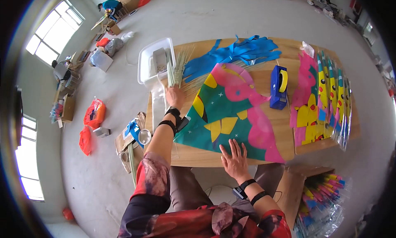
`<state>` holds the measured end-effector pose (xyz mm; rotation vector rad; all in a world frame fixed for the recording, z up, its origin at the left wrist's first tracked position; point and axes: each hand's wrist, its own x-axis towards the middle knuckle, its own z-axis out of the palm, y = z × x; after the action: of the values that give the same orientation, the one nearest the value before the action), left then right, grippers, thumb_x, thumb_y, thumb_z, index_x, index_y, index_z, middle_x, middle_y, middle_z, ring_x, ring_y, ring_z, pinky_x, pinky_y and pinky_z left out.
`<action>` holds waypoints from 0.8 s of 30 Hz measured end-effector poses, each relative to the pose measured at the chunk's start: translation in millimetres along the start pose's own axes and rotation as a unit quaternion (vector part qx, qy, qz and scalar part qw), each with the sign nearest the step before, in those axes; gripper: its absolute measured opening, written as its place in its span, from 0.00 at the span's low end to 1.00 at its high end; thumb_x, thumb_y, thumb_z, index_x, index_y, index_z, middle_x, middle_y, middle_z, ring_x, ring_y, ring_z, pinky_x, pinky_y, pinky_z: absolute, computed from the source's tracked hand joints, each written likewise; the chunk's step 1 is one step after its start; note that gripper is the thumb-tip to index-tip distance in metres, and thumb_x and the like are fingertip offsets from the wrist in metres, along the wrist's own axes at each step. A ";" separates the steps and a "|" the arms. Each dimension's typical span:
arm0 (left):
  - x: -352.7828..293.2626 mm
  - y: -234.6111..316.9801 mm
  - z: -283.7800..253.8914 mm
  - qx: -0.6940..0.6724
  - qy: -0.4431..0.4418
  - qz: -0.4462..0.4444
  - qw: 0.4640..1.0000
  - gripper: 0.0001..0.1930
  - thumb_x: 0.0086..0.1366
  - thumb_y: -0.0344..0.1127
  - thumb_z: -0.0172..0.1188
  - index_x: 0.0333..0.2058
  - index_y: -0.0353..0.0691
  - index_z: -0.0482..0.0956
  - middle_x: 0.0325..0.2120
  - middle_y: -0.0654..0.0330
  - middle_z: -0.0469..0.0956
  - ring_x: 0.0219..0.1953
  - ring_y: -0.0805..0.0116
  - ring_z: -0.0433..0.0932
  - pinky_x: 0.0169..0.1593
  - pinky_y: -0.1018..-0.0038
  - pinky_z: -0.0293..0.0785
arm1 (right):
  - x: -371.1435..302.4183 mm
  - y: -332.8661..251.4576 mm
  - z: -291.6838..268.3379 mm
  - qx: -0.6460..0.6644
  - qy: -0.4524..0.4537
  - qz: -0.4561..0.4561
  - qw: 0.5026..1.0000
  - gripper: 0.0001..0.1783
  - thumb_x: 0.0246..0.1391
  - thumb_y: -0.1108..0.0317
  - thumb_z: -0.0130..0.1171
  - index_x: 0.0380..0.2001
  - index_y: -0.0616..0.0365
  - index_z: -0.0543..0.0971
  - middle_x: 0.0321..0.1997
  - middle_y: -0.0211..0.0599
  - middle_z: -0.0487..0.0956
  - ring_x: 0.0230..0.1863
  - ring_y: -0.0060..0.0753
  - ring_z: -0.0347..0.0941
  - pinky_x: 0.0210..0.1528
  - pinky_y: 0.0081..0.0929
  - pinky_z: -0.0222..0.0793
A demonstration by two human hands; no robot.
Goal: Assemble a kite by attaching structural sticks and decorative ribbons to the kite body using tape.
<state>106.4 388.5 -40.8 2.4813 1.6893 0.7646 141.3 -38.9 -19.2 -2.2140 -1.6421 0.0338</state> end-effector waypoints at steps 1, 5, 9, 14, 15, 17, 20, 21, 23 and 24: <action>-1.0 3.8 0.6 -0.009 -0.003 0.038 0.999 0.09 0.62 0.32 0.57 0.30 0.35 0.84 0.44 0.48 0.78 0.49 0.48 0.76 0.51 0.57 0.75 | -3.2 6.2 0.3 -0.005 -0.004 0.008 1.000 0.31 0.63 0.59 0.55 0.70 0.37 0.65 0.73 0.52 0.61 0.74 0.52 0.56 0.73 0.63 0.45; 9.8 -23.0 6.1 -0.027 -0.035 -0.033 0.998 0.08 0.63 0.32 0.58 0.36 0.34 0.82 0.42 0.47 0.78 0.49 0.46 0.77 0.50 0.57 0.76 | 0.7 4.7 4.6 -0.001 -0.017 0.006 1.000 0.32 0.63 0.58 0.54 0.70 0.36 0.65 0.73 0.52 0.61 0.74 0.52 0.56 0.73 0.62 0.45; 10.4 -9.9 3.7 -0.089 -0.030 -0.085 0.992 0.07 0.62 0.34 0.59 0.35 0.37 0.81 0.37 0.48 0.80 0.44 0.45 0.80 0.47 0.55 0.76 | -0.8 8.9 5.6 0.002 -0.011 0.013 1.000 0.32 0.62 0.59 0.54 0.70 0.36 0.65 0.74 0.52 0.60 0.75 0.51 0.56 0.73 0.62 0.45; 7.5 -13.9 -10.6 -0.105 0.011 -0.100 0.989 0.08 0.59 0.37 0.64 0.34 0.40 0.84 0.34 0.49 0.83 0.41 0.46 0.81 0.46 0.55 0.75 | -0.5 8.2 5.7 0.002 -0.007 0.010 1.000 0.33 0.62 0.59 0.55 0.70 0.37 0.66 0.74 0.52 0.60 0.75 0.51 0.56 0.73 0.61 0.45; 4.5 -14.5 -12.6 -0.121 0.005 -0.103 0.987 0.08 0.60 0.36 0.63 0.34 0.39 0.83 0.36 0.50 0.82 0.42 0.46 0.80 0.46 0.55 0.75 | -0.9 7.7 4.7 0.002 -0.006 0.010 1.000 0.33 0.61 0.60 0.55 0.70 0.37 0.66 0.74 0.52 0.61 0.75 0.51 0.56 0.73 0.61 0.45; -2.8 -16.1 -18.4 -0.138 0.001 -0.103 0.985 0.07 0.61 0.35 0.63 0.34 0.38 0.82 0.37 0.50 0.80 0.43 0.46 0.79 0.46 0.54 0.75 | -3.0 7.5 5.4 0.000 -0.004 0.010 1.000 0.32 0.61 0.60 0.55 0.70 0.37 0.66 0.74 0.52 0.61 0.75 0.51 0.56 0.73 0.61 0.45; -16.5 -20.1 -27.7 -0.143 0.002 -0.097 0.985 0.07 0.61 0.36 0.63 0.33 0.38 0.82 0.37 0.50 0.80 0.43 0.47 0.79 0.46 0.55 0.74 | -6.1 6.8 6.5 -0.008 0.001 0.010 1.000 0.32 0.61 0.60 0.55 0.69 0.38 0.67 0.73 0.52 0.61 0.75 0.51 0.56 0.73 0.61 0.46; -21.2 -24.7 -31.0 -0.137 0.002 -0.093 0.986 0.07 0.61 0.36 0.63 0.33 0.38 0.82 0.37 0.50 0.80 0.43 0.46 0.79 0.46 0.55 0.74 | -6.6 5.7 6.4 -0.013 0.003 0.008 1.000 0.32 0.61 0.60 0.55 0.69 0.38 0.67 0.73 0.52 0.61 0.74 0.51 0.56 0.73 0.61 0.46; -31.8 -36.3 -39.0 -0.142 0.013 -0.069 0.987 0.08 0.62 0.36 0.62 0.32 0.37 0.83 0.33 0.48 0.82 0.39 0.45 0.80 0.43 0.55 0.75 | -7.4 2.5 7.2 -0.009 0.015 0.000 1.000 0.32 0.61 0.60 0.55 0.69 0.38 0.67 0.73 0.51 0.62 0.74 0.51 0.56 0.74 0.61 0.46; -38.7 -37.0 -43.6 -0.142 0.015 -0.066 0.988 0.08 0.62 0.36 0.62 0.32 0.37 0.83 0.33 0.48 0.82 0.39 0.45 0.80 0.43 0.55 0.75 | -7.9 2.6 7.1 -0.007 0.024 -0.003 1.000 0.32 0.61 0.60 0.55 0.69 0.38 0.67 0.73 0.51 0.62 0.74 0.51 0.56 0.74 0.60 0.47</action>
<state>45.2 359.1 -28.2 2.1564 1.6048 0.9556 139.5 -44.8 -28.3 -2.2036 -1.6280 -0.0333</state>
